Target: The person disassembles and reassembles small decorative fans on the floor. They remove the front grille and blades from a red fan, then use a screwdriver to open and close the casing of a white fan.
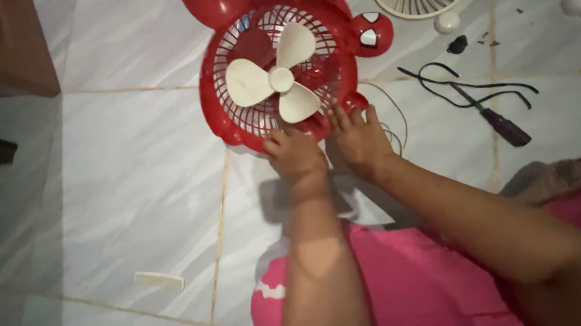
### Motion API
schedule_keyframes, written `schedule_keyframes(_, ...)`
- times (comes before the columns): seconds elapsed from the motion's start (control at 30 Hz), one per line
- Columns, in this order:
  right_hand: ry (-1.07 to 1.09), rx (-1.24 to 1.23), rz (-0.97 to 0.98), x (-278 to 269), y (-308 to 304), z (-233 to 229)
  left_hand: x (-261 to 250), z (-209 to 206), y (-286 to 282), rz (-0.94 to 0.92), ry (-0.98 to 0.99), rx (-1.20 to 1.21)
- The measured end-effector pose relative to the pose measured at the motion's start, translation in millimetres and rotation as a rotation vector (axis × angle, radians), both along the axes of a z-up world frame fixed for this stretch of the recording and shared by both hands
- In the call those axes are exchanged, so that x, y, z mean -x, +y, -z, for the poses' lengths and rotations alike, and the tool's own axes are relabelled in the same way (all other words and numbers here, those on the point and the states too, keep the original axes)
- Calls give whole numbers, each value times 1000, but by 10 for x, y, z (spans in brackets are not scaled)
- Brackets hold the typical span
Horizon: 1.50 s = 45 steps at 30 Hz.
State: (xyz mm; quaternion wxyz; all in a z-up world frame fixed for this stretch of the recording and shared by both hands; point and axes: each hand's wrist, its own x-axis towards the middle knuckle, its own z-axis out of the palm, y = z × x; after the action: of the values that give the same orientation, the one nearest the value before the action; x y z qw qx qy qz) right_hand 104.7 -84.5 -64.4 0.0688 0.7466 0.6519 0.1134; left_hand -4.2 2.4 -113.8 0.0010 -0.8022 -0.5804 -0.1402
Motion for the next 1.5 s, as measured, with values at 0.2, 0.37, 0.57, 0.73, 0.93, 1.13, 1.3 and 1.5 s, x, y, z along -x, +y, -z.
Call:
schedule_keyframes(0.2,69,-21,22,74,-201,396,-97,-642,-384,54,186,277)
schedule_keyframes(0.37,128,-75,33,45,-333,597,39,-1496,-788,42,-138,377)
schedule_keyframes(0.57,252,-135,-45,-79,-387,437,-36,-1495,-826,-22,-241,221)
schedule_keyframes(0.73,518,-219,-38,-181,-377,157,-115,-1388,-678,-41,-144,123)
schedule_keyframes(0.93,749,-395,-32,-265,-299,57,-102,-493,-274,-50,-592,10)
schedule_keyframes(1.13,625,-332,-93,-389,-160,205,-1,235,129,-97,-1362,475)
schedule_keyframes(1.3,564,-302,-167,-358,-90,328,-114,335,129,-72,-1213,255)
schedule_keyframes(1.5,675,-252,-192,-309,-136,364,-140,179,-166,72,-449,-62)
